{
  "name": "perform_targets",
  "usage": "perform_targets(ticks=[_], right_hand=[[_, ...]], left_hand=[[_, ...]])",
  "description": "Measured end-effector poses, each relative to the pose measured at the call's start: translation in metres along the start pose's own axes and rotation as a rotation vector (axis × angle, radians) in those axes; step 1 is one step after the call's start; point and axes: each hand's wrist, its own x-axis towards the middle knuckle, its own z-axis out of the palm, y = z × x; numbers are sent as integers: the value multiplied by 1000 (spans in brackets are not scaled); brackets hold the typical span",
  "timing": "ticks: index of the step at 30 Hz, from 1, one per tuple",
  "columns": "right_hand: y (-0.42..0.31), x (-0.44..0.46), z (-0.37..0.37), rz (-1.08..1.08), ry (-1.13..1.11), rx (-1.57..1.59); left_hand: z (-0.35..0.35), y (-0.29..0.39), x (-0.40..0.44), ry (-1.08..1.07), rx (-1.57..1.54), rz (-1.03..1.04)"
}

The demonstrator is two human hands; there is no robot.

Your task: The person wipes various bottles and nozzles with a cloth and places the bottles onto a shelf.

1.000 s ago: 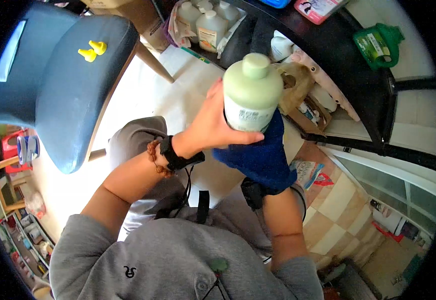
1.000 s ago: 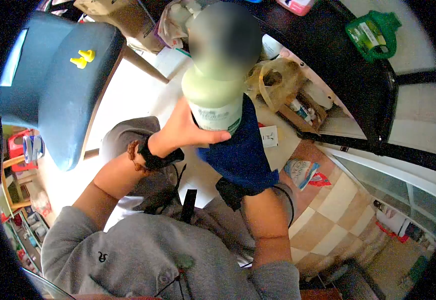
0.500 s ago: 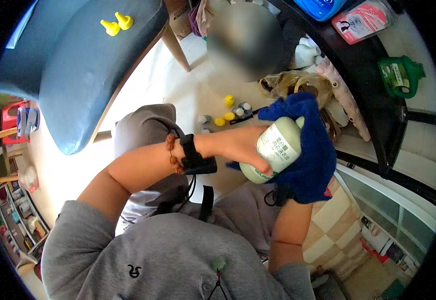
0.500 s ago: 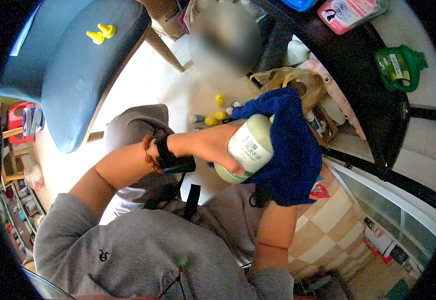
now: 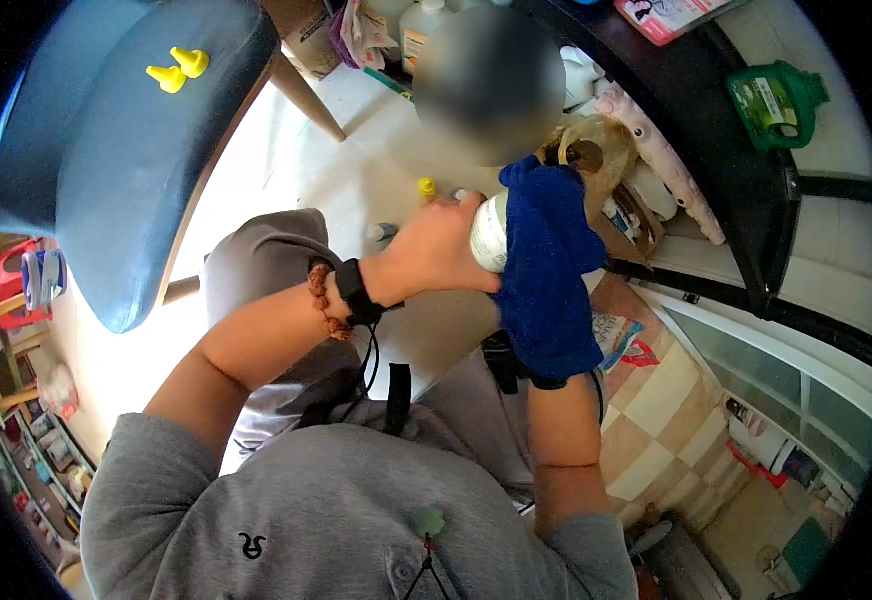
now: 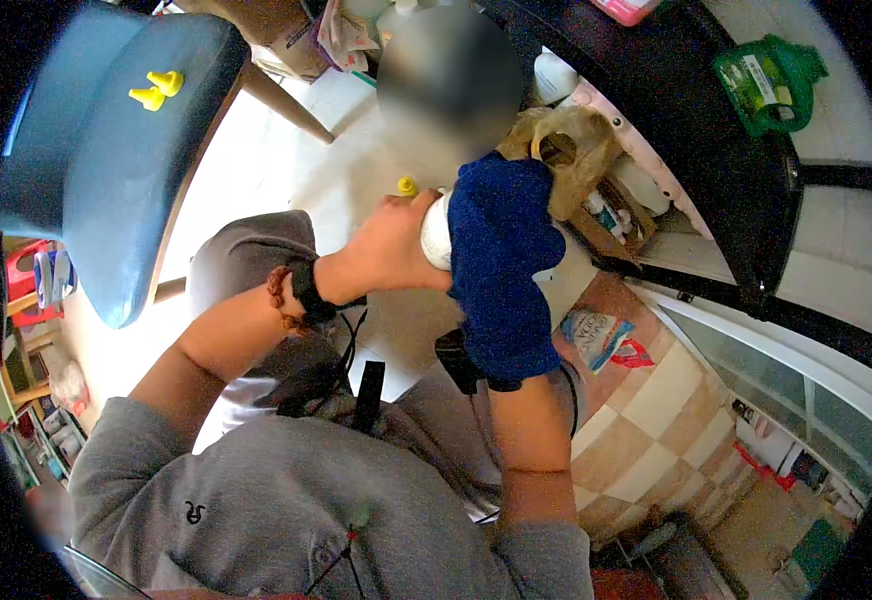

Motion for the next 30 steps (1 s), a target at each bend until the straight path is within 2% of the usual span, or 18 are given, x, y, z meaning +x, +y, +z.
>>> perform_targets(ticks=[2, 5, 6, 8, 9, 10, 11, 13, 14, 15, 20, 23, 26, 29, 30], right_hand=[[1, 11, -4, -122, -54, -126], [11, 36, -22, -321, -243, -195], [13, 40, -25, -299, -294, -110], [16, 39, -28, -123, -387, 184], [16, 32, -29, 84, -392, 448], [18, 28, -26, 218, -357, 623], [21, 23, -23, 349, -299, 800], [29, 13, -10, 462, -116, 969], [31, 10, -6, 514, -22, 1051], [28, 9, -1, 537, 54, 1059], [-1, -3, 25, 437, 162, 684], [1, 7, 16, 324, 119, 524], [0, 20, -10, 236, -41, 452], [5, 25, -21, 297, -193, 535], [12, 19, -15, 359, -196, 606]], left_hand=[[-6, 5, -2, -78, -117, -64], [-24, 20, -4, -322, -359, -118], [-24, 17, -4, -463, -511, -142], [-25, 8, -4, -746, -811, -191], [-27, 13, -9, -767, -994, -205], [-47, 30, -8, -809, -853, -341], [-37, 23, -8, -801, -916, -387], [-40, 32, -3, -722, -999, -424], [-25, 26, 0, -557, -1089, -321], [-24, 24, 4, -455, -1029, -248], [-20, 11, 22, -1, -606, -66], [-20, 12, 15, 62, -444, -31], [-36, 25, 12, -98, -499, 22], [-48, 43, 10, -363, -910, -125], [-49, 44, 11, -366, -958, -159]])
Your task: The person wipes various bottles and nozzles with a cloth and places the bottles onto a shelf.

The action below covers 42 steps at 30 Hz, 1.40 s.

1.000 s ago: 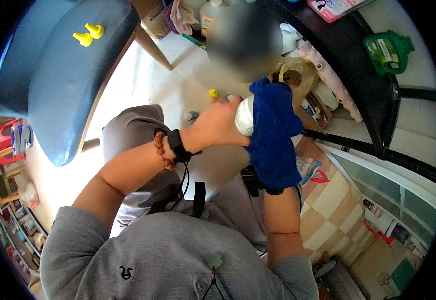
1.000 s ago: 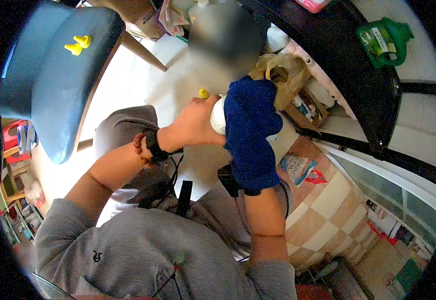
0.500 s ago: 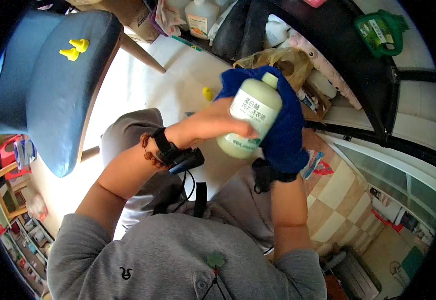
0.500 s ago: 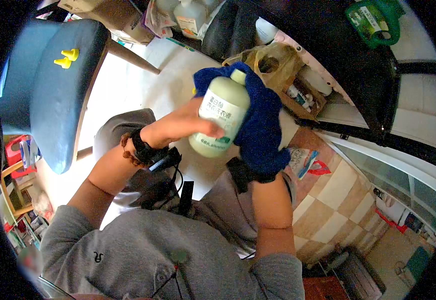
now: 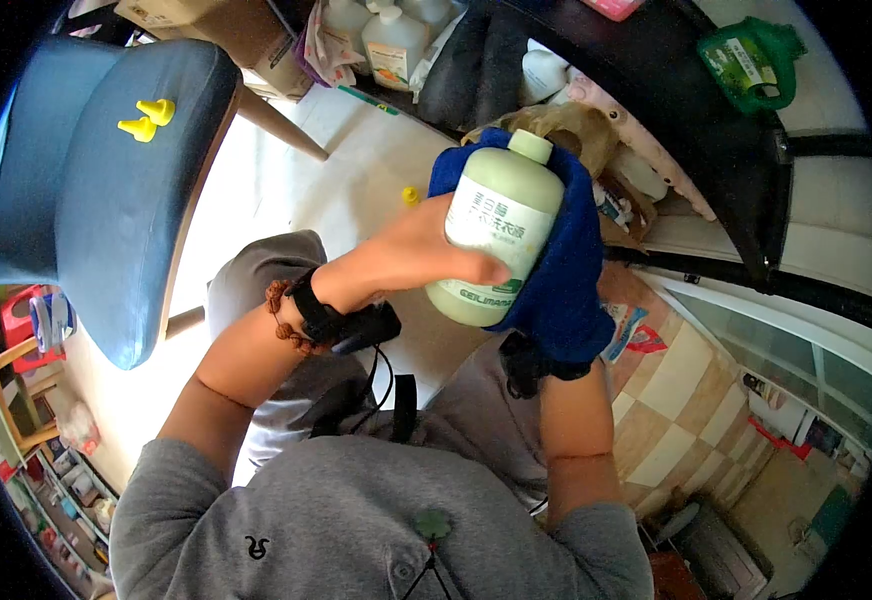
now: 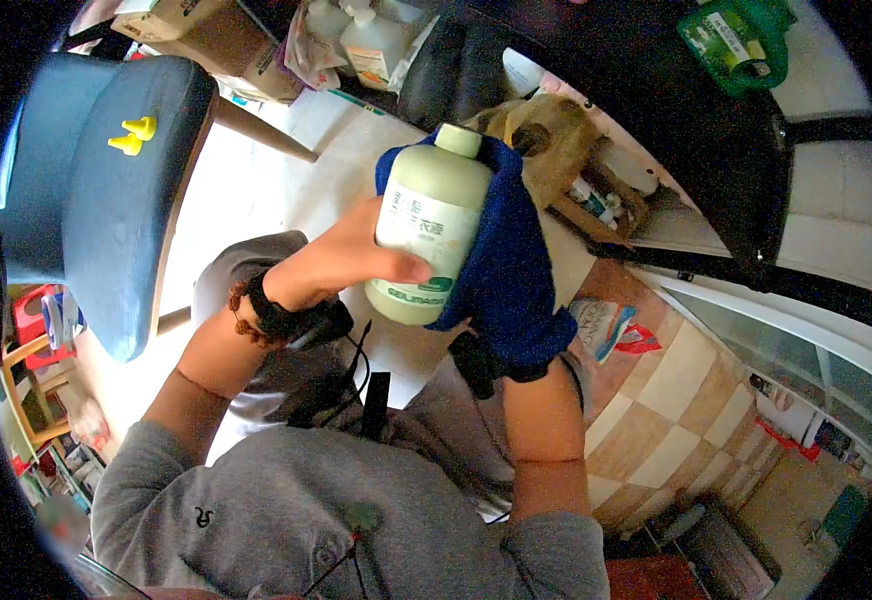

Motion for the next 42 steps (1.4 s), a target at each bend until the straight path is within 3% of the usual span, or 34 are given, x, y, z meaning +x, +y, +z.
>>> perform_targets(ticks=[1, 3, 4, 5, 6, 7, 10, 12, 15, 19, 21, 24, 26, 28, 30, 31, 33, 37, 40, 42], right_hand=[[13, 1, 12, 59, 53, 135], [6, 2, 26, -152, 277, -220], [-5, 5, 35, -224, 417, -406], [7, 1, 42, -220, 397, -924], [10, 2, 44, -214, 408, -1001], [12, 3, 47, -207, 419, -1078], [-10, 7, 42, -164, 484, -220], [-35, 13, 30, -75, 449, 32], [-22, 10, 19, -290, 353, -225], [-28, 13, -6, -483, 158, -577], [-36, 15, -10, -472, 93, -517], [-39, 14, -5, -229, 16, -75], [-40, 14, -4, -67, -42, 211], [-20, 14, 2, -133, 96, -105], [-17, 12, 0, -242, 128, -399], [-27, 10, -5, -317, 89, -537], [-33, 8, -9, -341, 19, -487], [-30, 5, -11, -145, -82, 328], [-4, 2, -18, -39, -188, 583], [6, -4, -22, -3, -210, 682]], left_hand=[[-1, 2, 0, 8, -53, -18], [-2, 1, 1, 76, -79, 3], [-8, -5, 2, 192, 130, 52], [-10, -14, 7, 290, 251, 205], [-8, -16, 9, 387, 367, 353], [-8, -17, 9, 419, 449, 371], [-2, -14, 4, 506, 722, 446], [5, -6, 1, 580, 940, 546], [7, -10, 0, 588, 1067, 575], [9, -16, 1, 525, 1001, 530], [9, -17, -1, 477, 961, 500], [11, -18, -3, 380, 855, 448], [13, -27, 1, 442, 884, 485], [13, -31, 3, 466, 916, 490], [12, -32, 2, 450, 949, 464], [10, -30, 1, 381, 824, 397], [9, -24, -3, 247, 570, 259], [4, -21, -4, -195, 99, 121], [0, -15, -6, -290, 6, -80], [6, -22, -5, -182, 261, -28]])
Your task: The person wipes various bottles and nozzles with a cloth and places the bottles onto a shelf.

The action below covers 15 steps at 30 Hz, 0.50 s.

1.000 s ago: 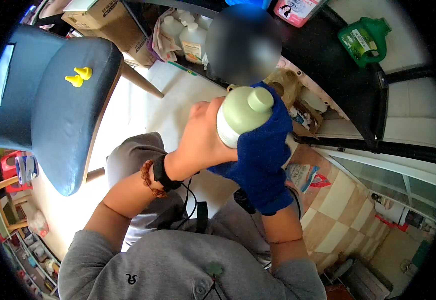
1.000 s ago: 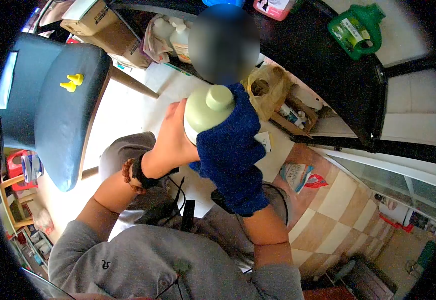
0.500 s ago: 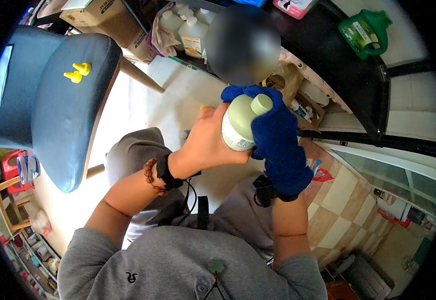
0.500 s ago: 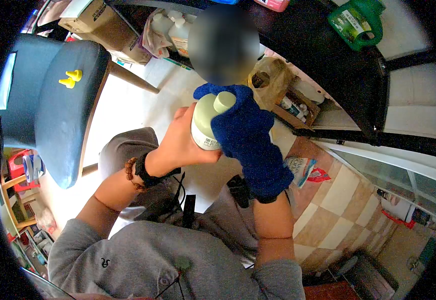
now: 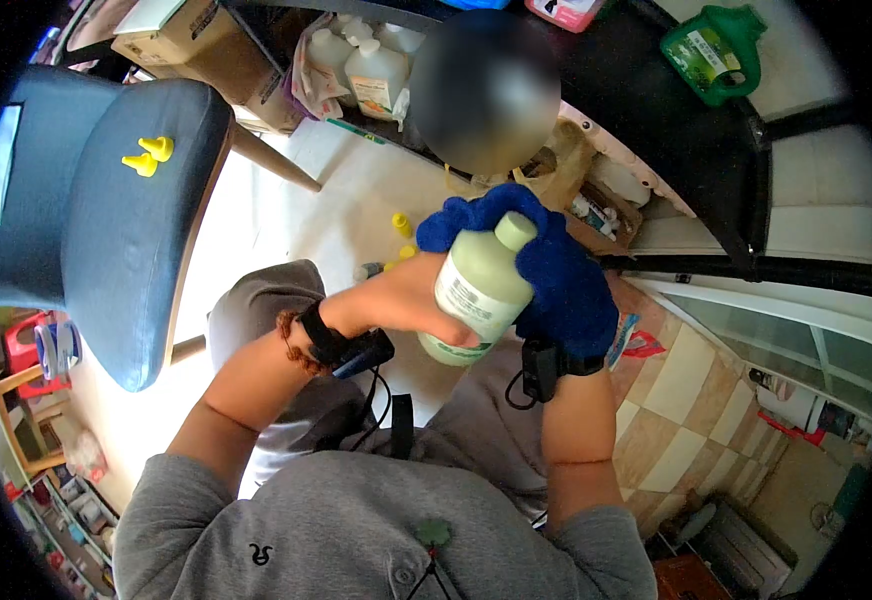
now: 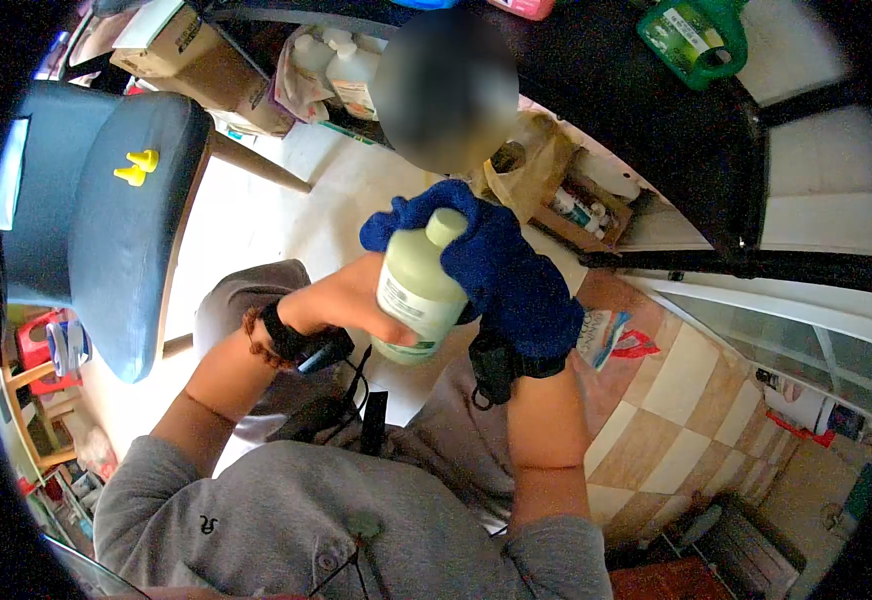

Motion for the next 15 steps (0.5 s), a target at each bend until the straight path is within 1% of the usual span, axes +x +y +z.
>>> perform_targets(ticks=[2, 4, 5, 6, 8, 9, 12, 13, 14, 15], right_hand=[[2, -4, -5, -31, 76, -58], [5, -5, 3, -120, 222, -291], [7, -4, 9, -162, 301, -432], [9, -4, 15, -194, 342, -558], [11, -4, 26, -236, 392, -758], [13, -2, 29, -244, 384, -809], [7, -3, 23, -254, 272, -834], [4, -3, 22, -268, 217, -831], [3, -4, 22, -277, 181, -838], [3, -3, 21, -282, 160, -845]], left_hand=[[9, -5, 3, 152, 214, 36], [16, -5, 10, 346, 383, 101], [12, -23, 17, 418, 425, 153], [11, -29, 21, 512, 468, 152], [0, -31, 22, 644, 888, 355], [-3, -30, 20, 628, 821, 309], [2, -6, 10, 425, 247, 192], [-2, -13, 7, 348, 323, 184], [-5, -3, 4, 246, 285, 232], [-7, 4, 4, 212, 260, 274]])
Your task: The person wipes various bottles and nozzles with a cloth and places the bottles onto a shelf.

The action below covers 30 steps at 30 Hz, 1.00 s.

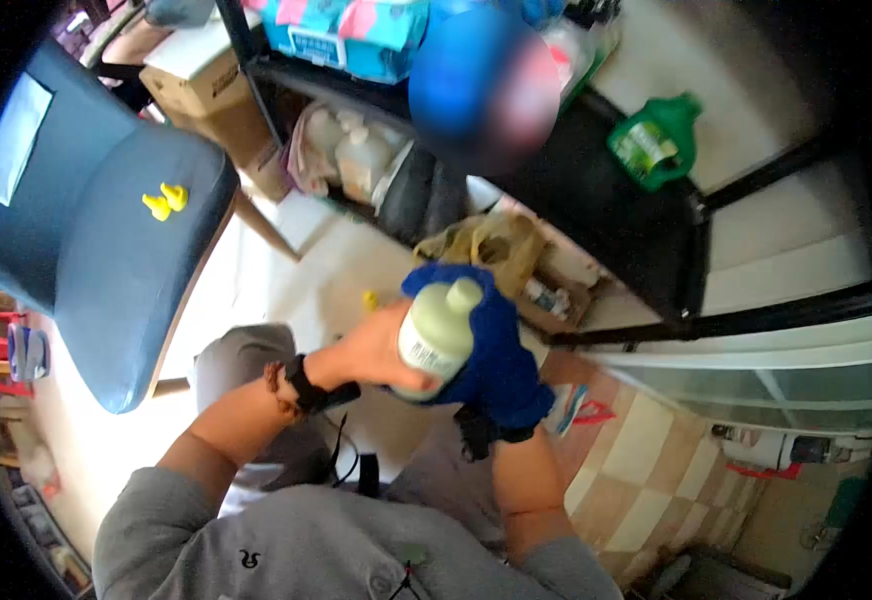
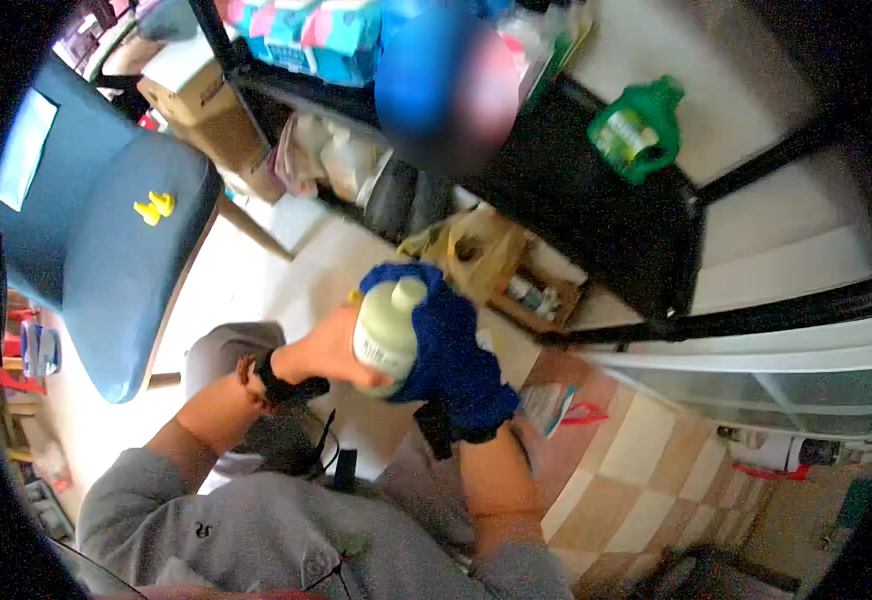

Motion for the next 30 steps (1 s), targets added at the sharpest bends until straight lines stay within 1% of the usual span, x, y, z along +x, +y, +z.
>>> perform_targets(ticks=[1, 3, 4, 5, 6, 7, 8, 9, 10, 11, 13, 14, 15, 16, 18, 19, 20, 21, 23, 24, 27, 28, 29, 30], right_hand=[[3, 0, 3, -8, 11, -4], [17, 2, 20, 15, 141, 80], [23, 1, 32, 108, 263, 241], [5, 1, 36, 115, 267, -30], [-14, 2, 40, 127, 276, -302], [-25, 2, 40, 148, 251, -463], [-37, 2, 39, 167, 225, -624], [-43, 4, 35, 203, 161, -492], [-40, 7, 36, 184, 179, -421], [-37, 9, 36, 163, 196, -351], [-11, 6, 46, 59, 354, -351], [3, 10, 42, 80, 309, -52], [-41, 15, 13, -42, 206, -79], [-37, 15, 5, -64, 125, -183], [-24, 14, 4, -98, 35, -214], [-14, 14, 6, -106, 26, -141], [-10, 12, 10, -86, 62, -76], [-11, 13, 12, -69, 99, -10], [-27, 2, 32, 44, 273, 108], [-24, -2, 43, 88, 259, -172], [-17, -7, 34, 1, 187, 23], [-17, -7, 30, -28, 167, 95], [-18, -7, 28, -53, 147, 170], [-18, -7, 27, -81, 127, 244]], left_hand=[[-1, 6, 2, -41, -36, 42], [3, 13, 3, 91, -278, 34], [-1, 12, 2, 154, -235, -80], [-3, -2, 2, 287, -142, -82], [-5, -10, 3, 416, -281, -82], [-8, -14, 6, 536, -417, -87], [-10, -13, 6, 519, -463, -90], [-14, -13, 5, 512, -504, -96], [-9, -9, 5, 504, -472, -54], [0, -3, 5, 557, -474, 41], [0, -1, -2, 459, -377, 109], [-3, 1, -4, 344, -348, 82], [-1, 3, -9, 235, -390, 44], [-3, 5, -8, 181, -385, 49], [-4, 6, -7, 130, -345, 102], [-4, 4, -7, 136, -311, 147], [-3, 3, -7, 140, -276, 194], [3, 5, -8, 280, -350, 198], [23, 10, -10, 550, -503, 187], [29, 12, -7, 664, -580, 178], [30, 8, -14, 734, -656, 130], [37, -3, -15, 719, -646, 157], [43, -7, -16, 680, -518, 242], [44, -13, -12, 644, -374, 380]])
